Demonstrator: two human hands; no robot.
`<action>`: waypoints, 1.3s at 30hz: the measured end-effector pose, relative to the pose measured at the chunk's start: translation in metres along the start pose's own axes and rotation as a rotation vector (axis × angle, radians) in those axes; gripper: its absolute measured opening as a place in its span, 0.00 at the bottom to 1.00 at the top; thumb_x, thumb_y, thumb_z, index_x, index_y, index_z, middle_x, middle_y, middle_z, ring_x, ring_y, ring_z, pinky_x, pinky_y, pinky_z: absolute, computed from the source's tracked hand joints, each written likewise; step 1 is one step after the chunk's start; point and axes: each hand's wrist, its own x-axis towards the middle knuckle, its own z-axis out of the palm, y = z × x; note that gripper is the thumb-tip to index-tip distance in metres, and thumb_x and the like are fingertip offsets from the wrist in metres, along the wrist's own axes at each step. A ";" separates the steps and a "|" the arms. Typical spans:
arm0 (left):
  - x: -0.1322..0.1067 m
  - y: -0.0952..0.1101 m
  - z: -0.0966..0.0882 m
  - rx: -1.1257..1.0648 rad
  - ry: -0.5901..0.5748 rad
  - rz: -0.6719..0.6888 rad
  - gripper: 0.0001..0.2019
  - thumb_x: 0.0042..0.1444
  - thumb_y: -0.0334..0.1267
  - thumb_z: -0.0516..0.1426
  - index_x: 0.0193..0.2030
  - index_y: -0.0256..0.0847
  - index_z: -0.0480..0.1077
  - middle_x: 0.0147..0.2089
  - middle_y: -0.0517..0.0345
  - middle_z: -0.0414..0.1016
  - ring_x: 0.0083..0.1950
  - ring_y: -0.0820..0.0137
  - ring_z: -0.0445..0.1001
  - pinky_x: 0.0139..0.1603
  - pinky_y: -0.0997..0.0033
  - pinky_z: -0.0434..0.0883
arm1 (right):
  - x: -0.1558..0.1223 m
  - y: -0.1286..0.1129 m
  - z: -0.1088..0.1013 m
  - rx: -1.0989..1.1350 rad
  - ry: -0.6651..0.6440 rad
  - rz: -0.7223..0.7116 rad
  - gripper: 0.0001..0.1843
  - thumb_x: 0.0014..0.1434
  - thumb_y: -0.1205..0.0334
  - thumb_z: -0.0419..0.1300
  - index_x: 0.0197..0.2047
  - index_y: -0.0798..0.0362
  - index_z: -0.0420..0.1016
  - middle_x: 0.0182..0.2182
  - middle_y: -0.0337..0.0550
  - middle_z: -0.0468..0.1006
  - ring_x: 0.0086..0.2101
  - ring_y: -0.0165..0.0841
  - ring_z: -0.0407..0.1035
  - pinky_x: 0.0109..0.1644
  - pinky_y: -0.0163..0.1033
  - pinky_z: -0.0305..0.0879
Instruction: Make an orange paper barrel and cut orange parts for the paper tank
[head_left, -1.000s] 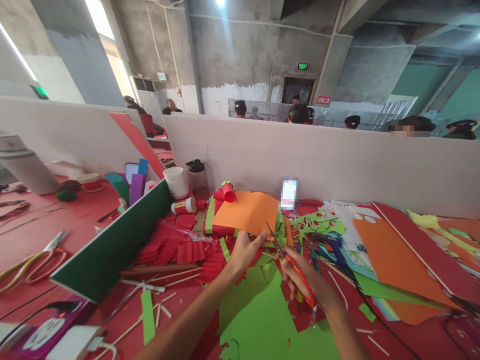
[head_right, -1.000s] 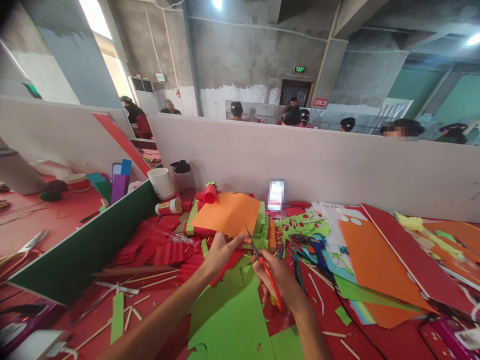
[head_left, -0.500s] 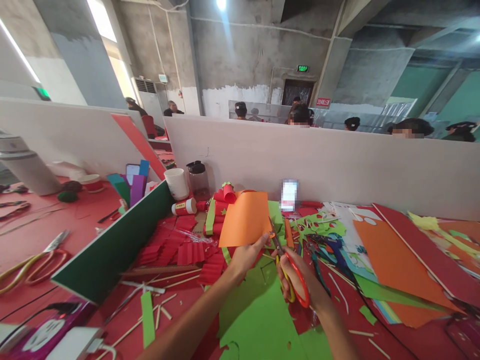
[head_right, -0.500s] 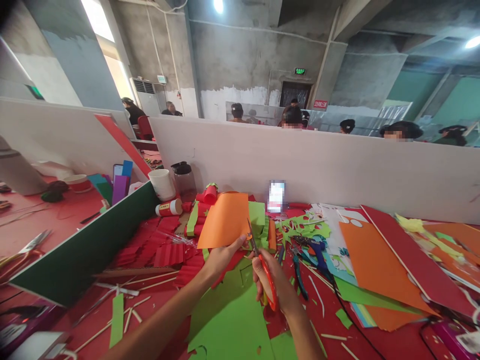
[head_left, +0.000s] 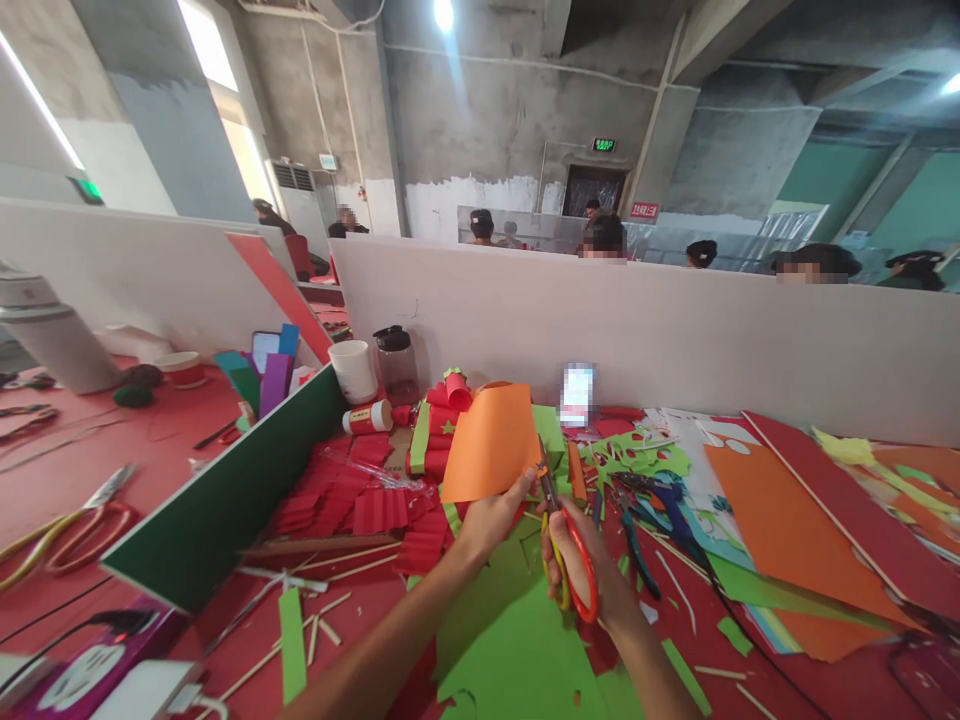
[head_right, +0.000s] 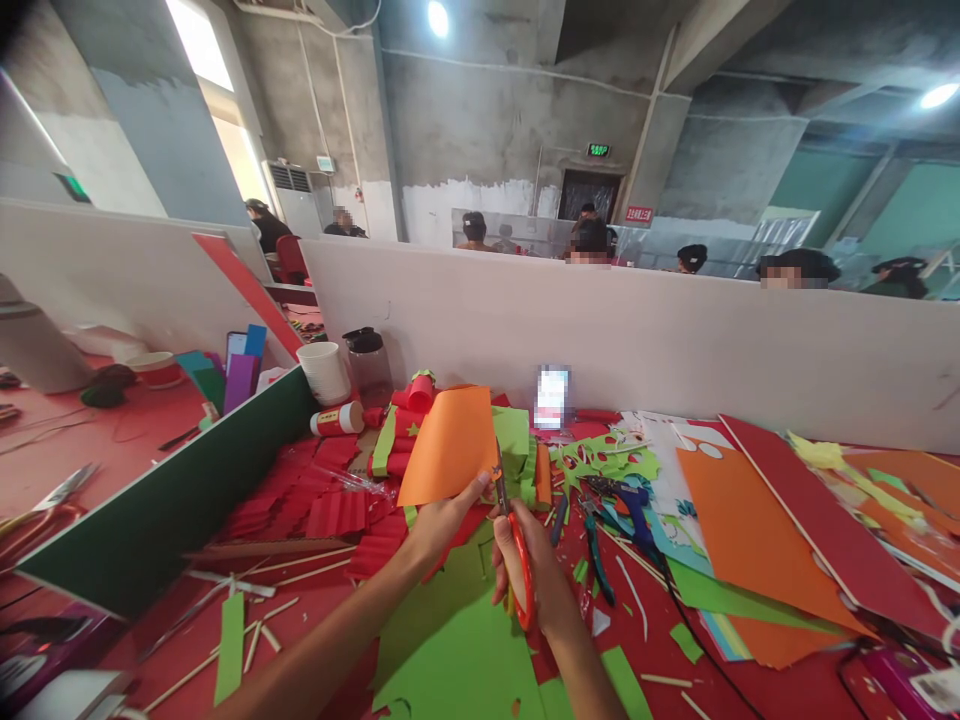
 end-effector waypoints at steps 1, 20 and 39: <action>0.000 0.001 0.000 0.003 -0.002 -0.003 0.19 0.54 0.55 0.60 0.33 0.40 0.77 0.39 0.51 0.81 0.44 0.60 0.77 0.48 0.68 0.72 | 0.000 0.000 0.001 -0.005 0.006 -0.007 0.27 0.61 0.34 0.51 0.46 0.51 0.63 0.23 0.31 0.63 0.15 0.24 0.59 0.16 0.31 0.66; 0.001 0.000 -0.005 0.080 -0.010 -0.016 0.20 0.56 0.56 0.56 0.31 0.40 0.75 0.39 0.53 0.80 0.43 0.61 0.77 0.49 0.68 0.70 | 0.004 0.004 -0.001 -0.025 0.012 0.010 0.25 0.61 0.36 0.53 0.46 0.51 0.65 0.22 0.30 0.63 0.14 0.24 0.58 0.15 0.30 0.65; 0.002 0.013 -0.009 0.105 -0.010 -0.078 0.20 0.51 0.56 0.59 0.30 0.38 0.75 0.35 0.50 0.80 0.40 0.60 0.77 0.45 0.66 0.71 | 0.003 0.001 -0.024 -0.082 -0.118 0.096 0.24 0.60 0.38 0.57 0.47 0.49 0.64 0.22 0.29 0.63 0.13 0.23 0.59 0.14 0.29 0.63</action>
